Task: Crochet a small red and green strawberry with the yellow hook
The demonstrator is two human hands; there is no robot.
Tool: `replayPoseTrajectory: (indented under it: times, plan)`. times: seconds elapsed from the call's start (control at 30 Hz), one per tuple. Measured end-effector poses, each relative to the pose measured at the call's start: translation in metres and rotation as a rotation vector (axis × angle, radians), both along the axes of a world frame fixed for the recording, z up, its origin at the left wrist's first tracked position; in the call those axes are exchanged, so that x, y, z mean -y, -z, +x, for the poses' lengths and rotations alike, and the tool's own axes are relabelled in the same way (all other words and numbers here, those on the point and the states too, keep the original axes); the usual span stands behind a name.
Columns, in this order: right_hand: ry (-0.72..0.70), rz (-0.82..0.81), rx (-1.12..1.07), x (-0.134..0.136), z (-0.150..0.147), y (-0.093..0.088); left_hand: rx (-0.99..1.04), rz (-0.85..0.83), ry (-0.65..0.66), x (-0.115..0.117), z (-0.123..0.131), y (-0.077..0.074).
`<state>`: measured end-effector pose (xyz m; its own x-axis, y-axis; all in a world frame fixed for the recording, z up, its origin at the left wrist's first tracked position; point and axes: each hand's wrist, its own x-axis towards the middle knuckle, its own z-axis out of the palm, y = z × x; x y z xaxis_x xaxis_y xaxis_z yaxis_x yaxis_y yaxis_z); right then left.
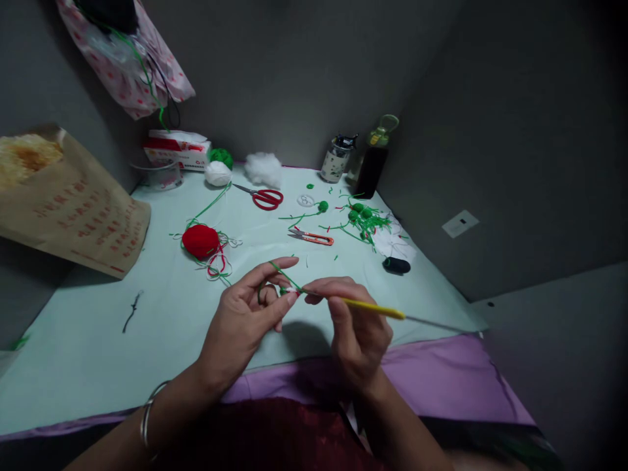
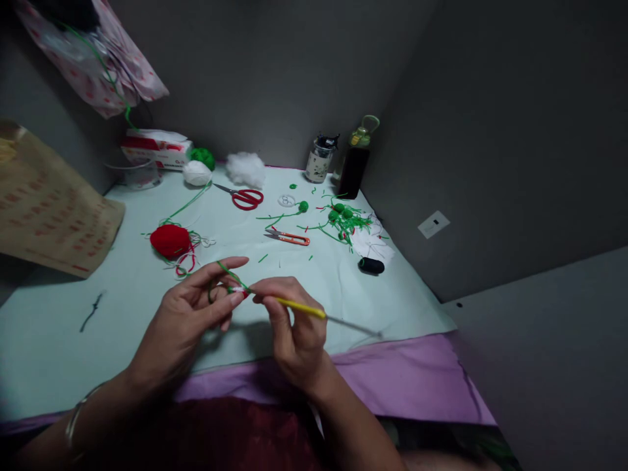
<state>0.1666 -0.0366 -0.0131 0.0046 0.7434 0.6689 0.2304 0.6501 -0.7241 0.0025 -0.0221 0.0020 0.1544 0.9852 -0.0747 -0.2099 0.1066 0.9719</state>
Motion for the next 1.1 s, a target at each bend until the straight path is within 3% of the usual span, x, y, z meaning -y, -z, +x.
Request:
replayPoseTrajectory:
  times: [0.13, 0.37, 0.5, 0.57, 0.63, 0.7, 0.8, 0.93, 1.0, 1.1]
  plan:
    - [0.035, 0.177, 0.146, -0.002, -0.001, 0.005, -0.066, 0.046, -0.095, 0.004, 0.003, -0.003]
    - [-0.019, 0.011, -0.052, -0.004, 0.003, 0.000, -0.114, 0.074, -0.108, 0.003, 0.003, -0.004]
    - [-0.040, 0.070, 0.074, -0.007, 0.004, 0.002, -0.202, 0.190, -0.184, 0.009, 0.006, 0.000]
    - [0.015, 0.158, 0.218, -0.008, 0.003, 0.007, -0.191, 0.217, -0.213, 0.011, 0.009, 0.001]
    - [0.114, 0.278, 0.358, -0.007, 0.002, 0.013, -0.049, 0.113, -0.137, 0.011, 0.010, 0.000]
    - [0.184, 0.328, 0.399, -0.006, 0.002, 0.015, 0.168, -0.075, 0.019, 0.007, 0.009, -0.002]
    - [0.141, 0.174, 0.164, -0.006, 0.001, 0.010, 0.382, -0.262, 0.151, 0.000, 0.004, -0.007]
    - [-0.056, -0.097, -0.264, -0.013, -0.002, -0.001, 0.379, -0.228, 0.121, -0.003, 0.000, -0.010]
    - [-0.104, -0.131, -0.257, -0.015, -0.004, -0.002, 0.342, -0.180, 0.121, -0.002, 0.003, -0.009]
    - [-0.030, -0.041, -0.085, -0.013, -0.004, 0.002, 0.314, -0.130, 0.064, 0.000, 0.008, -0.006]
